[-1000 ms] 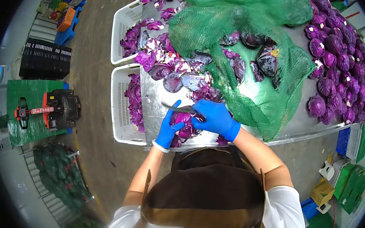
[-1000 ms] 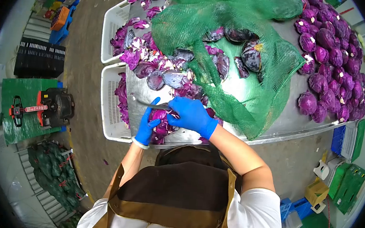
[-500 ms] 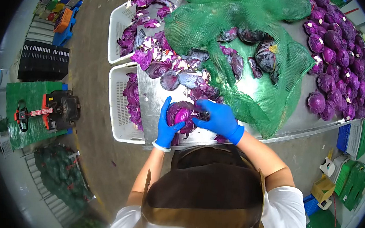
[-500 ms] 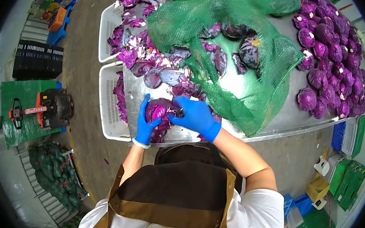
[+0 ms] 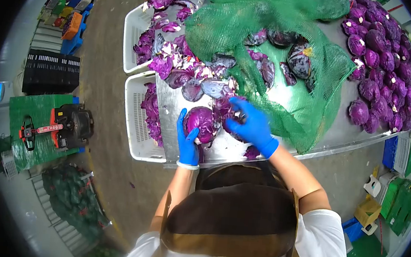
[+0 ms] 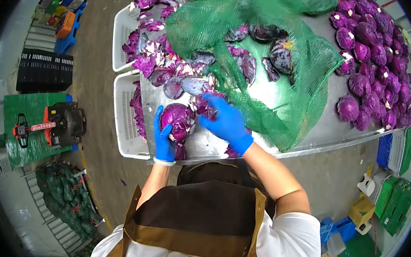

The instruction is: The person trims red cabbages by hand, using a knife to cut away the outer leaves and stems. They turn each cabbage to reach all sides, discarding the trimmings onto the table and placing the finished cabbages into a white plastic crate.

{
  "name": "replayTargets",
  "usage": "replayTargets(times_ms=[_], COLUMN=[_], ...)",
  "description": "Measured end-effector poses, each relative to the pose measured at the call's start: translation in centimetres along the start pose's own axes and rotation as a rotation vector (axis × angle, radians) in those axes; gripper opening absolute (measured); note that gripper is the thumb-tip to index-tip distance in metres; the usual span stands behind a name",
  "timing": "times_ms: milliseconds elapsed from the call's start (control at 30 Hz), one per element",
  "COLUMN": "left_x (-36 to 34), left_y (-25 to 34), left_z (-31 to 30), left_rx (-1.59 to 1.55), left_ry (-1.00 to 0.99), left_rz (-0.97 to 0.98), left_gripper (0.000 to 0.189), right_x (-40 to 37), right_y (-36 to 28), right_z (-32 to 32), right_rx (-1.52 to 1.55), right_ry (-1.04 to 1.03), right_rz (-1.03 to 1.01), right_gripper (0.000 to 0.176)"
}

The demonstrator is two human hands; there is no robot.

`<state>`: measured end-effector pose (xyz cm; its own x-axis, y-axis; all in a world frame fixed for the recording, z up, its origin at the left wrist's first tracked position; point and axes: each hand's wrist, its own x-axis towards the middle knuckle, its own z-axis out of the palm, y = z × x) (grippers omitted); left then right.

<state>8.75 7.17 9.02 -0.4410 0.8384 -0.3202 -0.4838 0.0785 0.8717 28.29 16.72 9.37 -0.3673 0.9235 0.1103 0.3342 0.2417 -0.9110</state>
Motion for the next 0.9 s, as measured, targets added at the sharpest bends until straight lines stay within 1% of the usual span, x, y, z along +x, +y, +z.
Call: replayTargets(times_ms=[33,67,133,167,267,300,367,400,467,500,600,633,700,733,767,800,900], left_x=[0.7,0.8,0.1,0.0,-0.3,-0.2,0.2,0.4,2.0,2.1,1.1,1.2,0.6,0.4,0.4,0.5,1.1], left_y=[-1.2,-1.3,-1.4,-1.3,-1.1,-1.0,-1.4,-1.6,-2.0,-2.4,-0.3,-0.3,0.7,1.1,1.3,1.5,1.7], left_z=[-0.9,-0.5,0.1,0.4,0.9,0.8,0.3,-0.8,-3.3,-3.8,-0.3,0.0,0.8,1.1,0.9,0.5,-0.3], left_rx=[0.112,0.104,0.104,0.13,0.294,0.171,-0.082,-0.216,-0.486,-0.431,-0.155,-0.09,-0.011,0.03,0.075,0.157,0.367], left_ry=[0.006,0.001,0.006,0.035,0.061,0.093,0.159,0.125,0.049,0.038,-0.058,-0.076,-0.115,-0.131,-0.13,-0.141,-0.179], left_rz=[0.048,0.058,0.065,0.1,0.192,0.138,0.03,-0.071,-0.266,-0.245,-0.028,0.02,0.079,0.105,0.134,0.161,0.246], left_gripper=[0.078,0.079,0.079,0.08,0.071,0.069,0.065,0.066,0.066,0.072,0.083,0.093,0.097,0.099,0.105,0.107,0.111], right_x=[0.2,0.4,0.1,0.1,0.0,-0.3,-0.2,-0.2,0.0,-0.4,0.3,0.6,1.0,1.3,1.6,1.7,1.1], right_y=[-2.2,-3.2,-3.1,-2.9,-0.2,0.1,4.3,5.6,4.1,3.0,-2.7,-3.4,-4.2,-4.2,-4.1,-4.0,-3.2], right_z=[0.5,0.8,1.5,1.9,2.7,2.5,0.8,0.3,-0.6,-1.1,0.4,0.6,1.0,0.8,0.4,0.3,0.9], right_rx=[0.018,0.04,-0.06,-0.108,0.04,0.08,-0.048,-0.111,-0.006,0.05,0.081,0.073,0.067,0.059,0.05,0.04,-0.077], right_ry=[0.001,-0.001,-0.107,-0.158,-0.142,-0.077,-0.032,-0.014,-0.04,-0.053,0.022,0.008,-0.02,-0.059,-0.101,-0.145,-0.083], right_rz=[-0.098,-0.192,-0.127,-0.097,-0.118,-0.066,0.103,0.191,0.203,0.218,-0.108,-0.078,-0.014,-0.002,0.014,0.032,-0.023], right_gripper=[0.034,0.03,0.032,0.032,0.033,0.03,0.029,0.028,0.03,0.031,0.034,0.033,0.031,0.031,0.03,0.03,0.029])
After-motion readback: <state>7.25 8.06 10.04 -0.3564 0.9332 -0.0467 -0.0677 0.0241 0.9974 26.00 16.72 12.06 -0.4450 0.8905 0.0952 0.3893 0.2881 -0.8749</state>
